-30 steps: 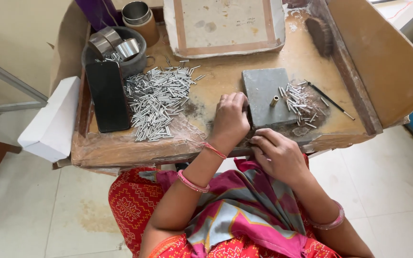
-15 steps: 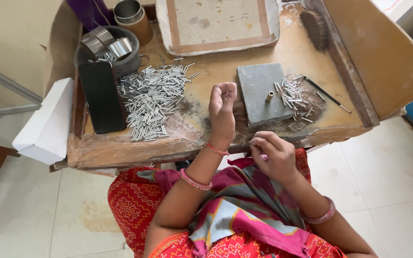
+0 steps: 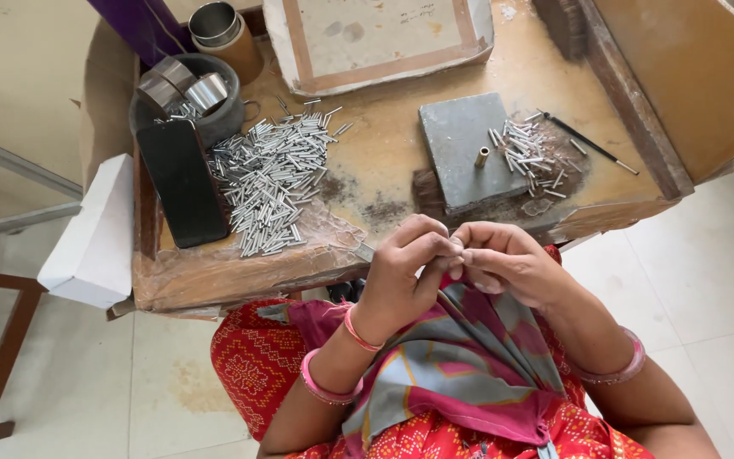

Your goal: The person sits at a workbench and picks small metal pins one at a time from a pile, working each piece between the fingers and placing finished pieces on a stone block next to a brass tube fitting. The person occasionally reaches back into the pile to select more pins and continues the same handling cycle.

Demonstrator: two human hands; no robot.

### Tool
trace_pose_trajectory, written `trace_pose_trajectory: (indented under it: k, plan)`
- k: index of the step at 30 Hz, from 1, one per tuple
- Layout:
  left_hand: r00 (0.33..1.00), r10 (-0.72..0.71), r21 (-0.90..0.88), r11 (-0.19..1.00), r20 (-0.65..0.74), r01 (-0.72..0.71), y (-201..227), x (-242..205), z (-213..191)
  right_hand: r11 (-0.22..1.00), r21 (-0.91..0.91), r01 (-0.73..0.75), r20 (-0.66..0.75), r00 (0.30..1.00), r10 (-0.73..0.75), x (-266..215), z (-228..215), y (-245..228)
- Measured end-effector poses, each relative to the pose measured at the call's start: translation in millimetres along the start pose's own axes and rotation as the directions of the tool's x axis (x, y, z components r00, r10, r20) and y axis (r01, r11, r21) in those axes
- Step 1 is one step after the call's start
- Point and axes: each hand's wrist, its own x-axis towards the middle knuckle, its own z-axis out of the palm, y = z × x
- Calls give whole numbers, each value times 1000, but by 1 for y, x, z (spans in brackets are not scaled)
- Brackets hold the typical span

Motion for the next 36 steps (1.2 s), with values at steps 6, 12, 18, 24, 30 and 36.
trace_pose_trajectory:
  k: [6, 12, 18, 24, 30, 36]
  plan:
    - [961, -158, -100, 985, -226, 139, -17, -11, 16, 831, -470, 298, -67, 927, -370, -12, 38, -2]
    - [846, -517, -777, 476, 131, 412, -36, -35, 34, 139, -915, 378, 151, 643, -751, -23, 62, -8]
    - [853, -497, -700, 553, 159, 452, -42, -48, 17, 37, -930, 365, 230, 659, -716, -12, 59, 0]
    - [907, -279, 614, 668, -315, 419, -98, -37, -68, 295, -867, 401, 107, 730, -675, 8, 17, 11]
    - [927, -178, 869, 325, -331, 373, -92, -6, -110, 537, -710, 455, 30, 782, -623, 15, -9, 15]
    - [933, -127, 832, 423, -338, 359, -86, -9, -106, 477, -755, 450, 46, 761, -647, 14, -4, 17]
